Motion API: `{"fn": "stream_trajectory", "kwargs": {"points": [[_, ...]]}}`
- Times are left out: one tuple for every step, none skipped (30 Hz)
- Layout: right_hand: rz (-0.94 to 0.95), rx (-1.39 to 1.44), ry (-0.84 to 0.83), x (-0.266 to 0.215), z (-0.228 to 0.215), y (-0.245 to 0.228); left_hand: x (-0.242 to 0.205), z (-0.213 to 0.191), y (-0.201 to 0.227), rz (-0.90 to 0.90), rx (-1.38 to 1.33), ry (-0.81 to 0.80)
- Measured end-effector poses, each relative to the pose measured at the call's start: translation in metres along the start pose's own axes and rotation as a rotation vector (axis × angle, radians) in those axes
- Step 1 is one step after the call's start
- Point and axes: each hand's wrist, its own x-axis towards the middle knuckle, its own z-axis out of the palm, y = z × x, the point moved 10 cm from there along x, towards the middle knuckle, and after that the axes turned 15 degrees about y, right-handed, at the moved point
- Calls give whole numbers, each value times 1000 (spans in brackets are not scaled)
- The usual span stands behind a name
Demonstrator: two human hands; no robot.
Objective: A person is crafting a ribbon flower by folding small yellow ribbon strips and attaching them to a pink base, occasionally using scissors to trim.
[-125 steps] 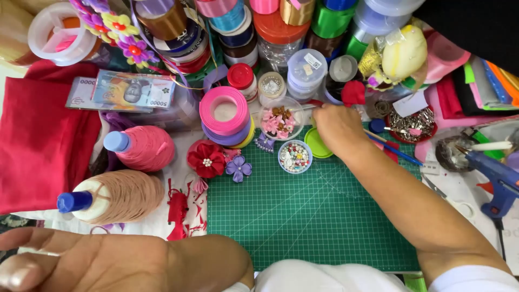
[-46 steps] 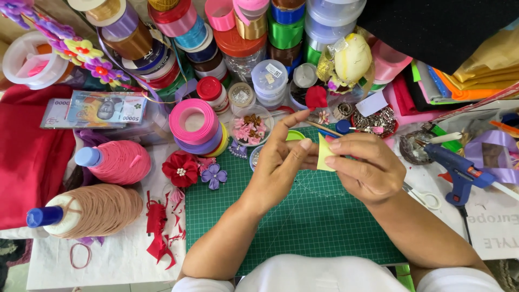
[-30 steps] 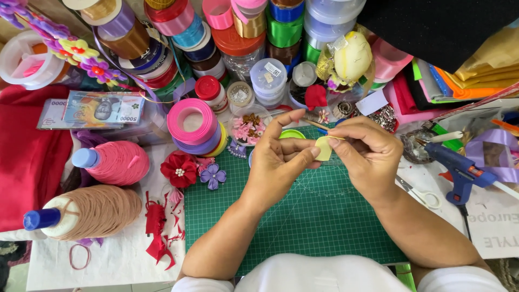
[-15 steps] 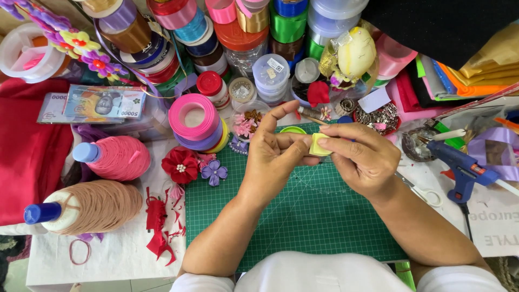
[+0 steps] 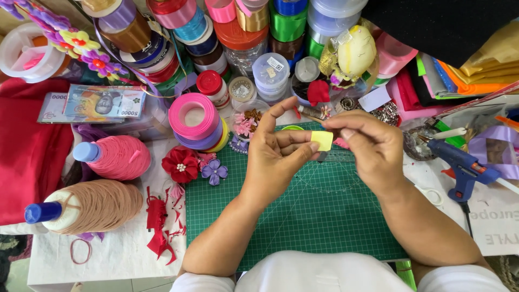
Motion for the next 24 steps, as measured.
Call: {"fn": "stream_trajectory", "kwargs": {"points": [[143, 87, 25, 0, -4, 14, -1, 0, 4, 21, 30, 17], [143, 87, 26, -1, -5, 16, -1, 0, 2, 21, 30, 17], [191, 97, 4, -3, -3, 22, -2, -1, 3, 53, 58, 31], [239, 108, -16, -5, -2, 27, -2, -2, 4, 85, 86, 43], [239, 108, -14, -5, -1, 26, -2, -1, 4, 85, 87, 41], [265, 85, -15, -6, -1, 28, -3, -1, 7, 129, 120, 52], [291, 63, -16, -7, -1, 30, -4, -2, 10, 174, 153, 63], [292, 63, -15, -7, -2, 31, -3, -2, 10, 173, 153, 62], [298, 63, -21, -7, -3, 32, -3, -3, 10, 181, 157, 69], [302, 63, -28, -7, -4, 33, -3, -4, 11, 190, 161, 77], [302, 63, -28, -7, -3, 33, -2, -4, 8, 190, 161, 76], [305, 59, -29, -7, -3, 33, -2, -3, 5, 185, 155, 71], [307, 55, -31, -7, -3, 34, -2, -3, 1, 179, 149, 65], [307, 55, -29, -8, -4, 36, -2, -2, 1, 179, 149, 64], [311, 48, -24, -8, -6, 39, -2, -1, 1, 180, 158, 58], [315, 41, -20, -9, -7, 42, -3, -1, 1, 180, 166, 53], [316, 41, -19, -9, -7, 42, -2, -1, 2, 179, 166, 52], [302, 27, -18, -8, -7, 40, -2, 0, 0, 158, 153, 45], [288, 14, -17, -8, -7, 38, -1, 0, -1, 136, 140, 39], [287, 13, -17, -7, -7, 38, -1, 1, 0, 137, 139, 38], [271, 3, -22, -6, -7, 36, -1, 1, -1, 113, 127, 40], [256, -8, -28, -6, -6, 34, -1, 1, -2, 89, 114, 43], [255, -8, -28, -5, -6, 33, 0, 1, -3, 89, 114, 42], [236, -19, -27, -3, -5, 30, 1, 1, -4, 79, 109, 48]]}}
